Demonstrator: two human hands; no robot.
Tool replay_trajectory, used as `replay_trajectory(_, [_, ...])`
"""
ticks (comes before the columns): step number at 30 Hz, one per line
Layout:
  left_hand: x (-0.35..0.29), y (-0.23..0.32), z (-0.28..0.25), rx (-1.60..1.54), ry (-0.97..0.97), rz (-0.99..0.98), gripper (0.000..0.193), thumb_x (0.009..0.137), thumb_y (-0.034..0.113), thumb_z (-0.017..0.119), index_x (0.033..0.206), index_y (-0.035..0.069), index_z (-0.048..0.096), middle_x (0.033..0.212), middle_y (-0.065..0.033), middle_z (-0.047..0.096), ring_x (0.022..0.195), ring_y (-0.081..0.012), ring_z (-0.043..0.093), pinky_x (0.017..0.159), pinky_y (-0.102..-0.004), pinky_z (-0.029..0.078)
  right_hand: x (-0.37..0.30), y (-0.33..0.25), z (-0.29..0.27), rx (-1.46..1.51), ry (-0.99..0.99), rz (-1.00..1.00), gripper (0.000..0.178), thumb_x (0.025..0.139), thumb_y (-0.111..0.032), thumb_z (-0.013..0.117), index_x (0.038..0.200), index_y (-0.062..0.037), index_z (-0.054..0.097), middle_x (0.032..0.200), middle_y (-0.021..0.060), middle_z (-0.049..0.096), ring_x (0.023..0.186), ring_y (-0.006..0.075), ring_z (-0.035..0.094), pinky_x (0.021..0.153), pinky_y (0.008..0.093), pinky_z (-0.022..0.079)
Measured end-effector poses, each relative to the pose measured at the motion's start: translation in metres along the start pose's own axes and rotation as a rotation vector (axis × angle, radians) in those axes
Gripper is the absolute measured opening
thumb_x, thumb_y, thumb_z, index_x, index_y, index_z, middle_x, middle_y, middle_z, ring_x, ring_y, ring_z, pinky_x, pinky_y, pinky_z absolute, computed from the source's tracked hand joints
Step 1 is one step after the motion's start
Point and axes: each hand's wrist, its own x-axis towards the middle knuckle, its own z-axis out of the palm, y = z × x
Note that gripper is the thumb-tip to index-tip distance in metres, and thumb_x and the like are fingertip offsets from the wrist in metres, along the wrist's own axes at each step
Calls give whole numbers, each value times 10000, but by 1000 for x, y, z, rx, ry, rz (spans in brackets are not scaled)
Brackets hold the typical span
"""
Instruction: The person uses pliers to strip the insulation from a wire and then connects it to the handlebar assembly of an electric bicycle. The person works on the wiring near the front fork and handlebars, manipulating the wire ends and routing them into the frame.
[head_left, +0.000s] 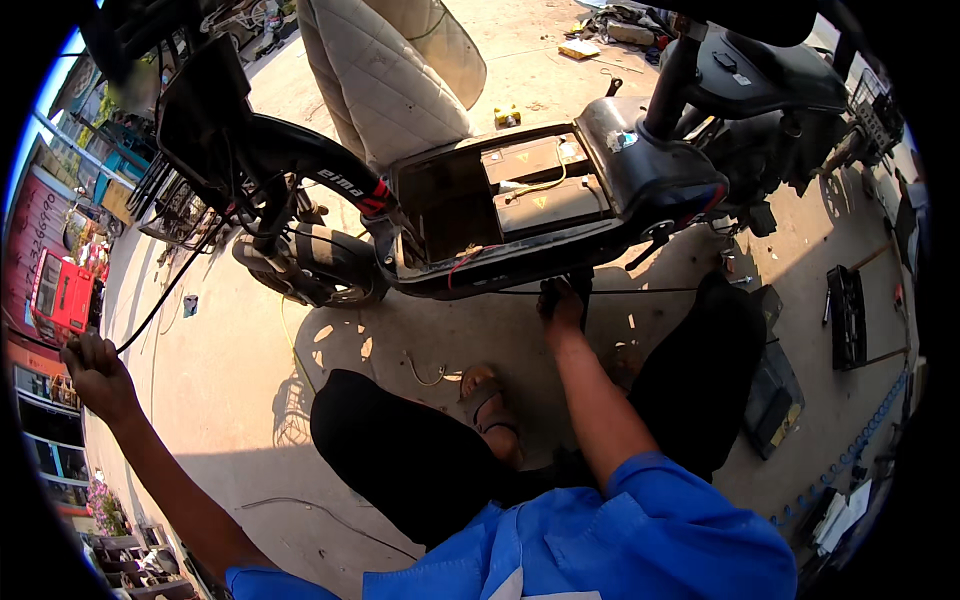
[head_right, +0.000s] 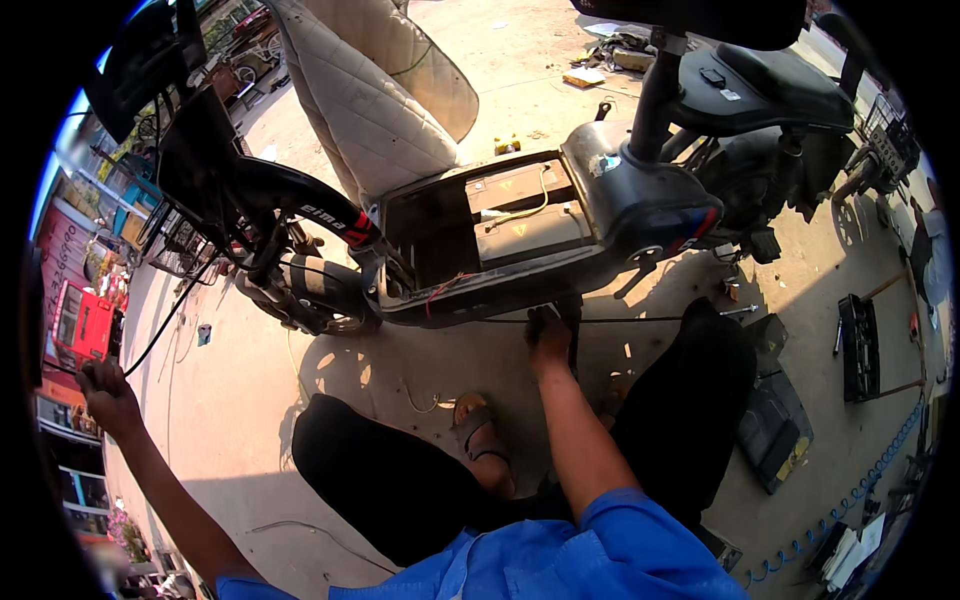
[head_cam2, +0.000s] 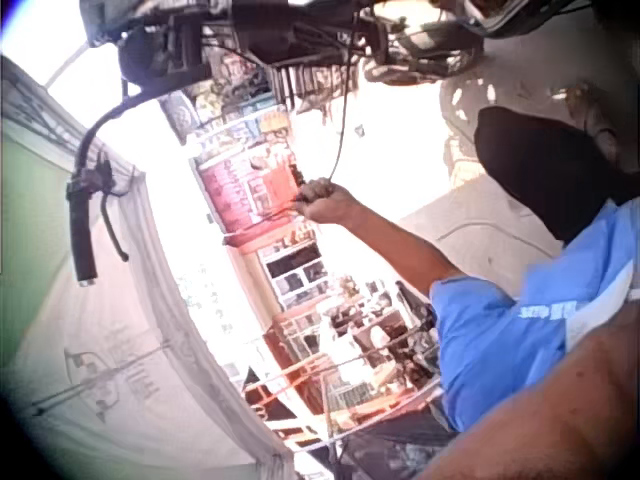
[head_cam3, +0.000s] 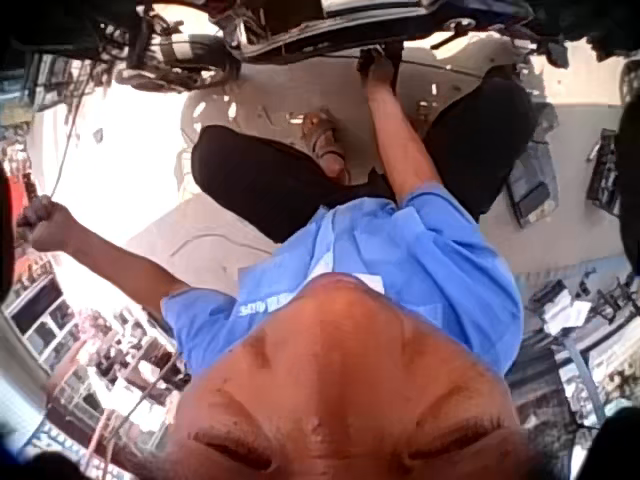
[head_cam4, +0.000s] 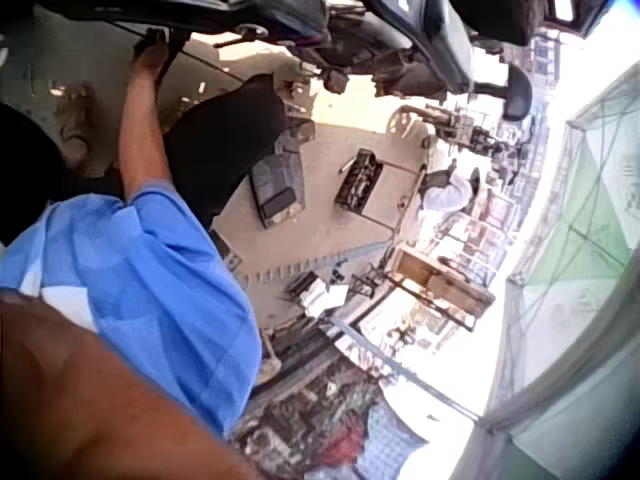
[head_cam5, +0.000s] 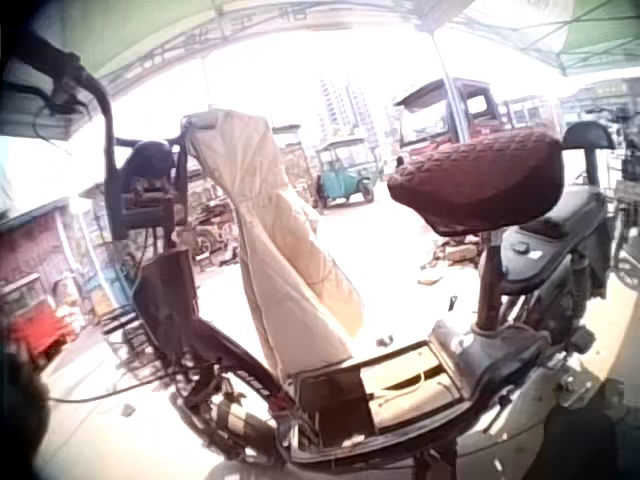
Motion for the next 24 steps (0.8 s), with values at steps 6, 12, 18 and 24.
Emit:
replay_trajectory(6, [13,10,-18,38,-171,-50,297,1065,188,361,791,80,334,679,-1,185,575,-132,195,528,-288,207,-23,-4,25,-225,125,-75,93,926,-136,580,929,-51,619,757,57,627,550,146,530,499,286,423])
replay_trajectory(12, [16,9,-20,41,52,-15,350,1061,195,396,736,84,333,629,9,161,531,-119,167,492,-282,188,-26,-18,39,-255,68,-157,75,923,-46,569,960,-19,628,756,63,627,558,160,553,501,311,457])
replay_trajectory(18, [-1,21,-4,61,32,2,347,1059,203,411,741,81,340,631,13,169,521,-105,165,474,-269,180,-23,-21,42,-263,-20,-135,103,915,-27,563,993,-41,628,807,52,619,617,181,598,558,340,529])
replay_trajectory(24, [-30,2,60,144,201,-3,337,1075,272,372,782,108,376,607,31,189,486,-75,152,422,-244,161,-26,-27,45,-211,-52,-133,214,885,18,530,1052,-83,618,910,35,615,779,183,627,709,409,589])
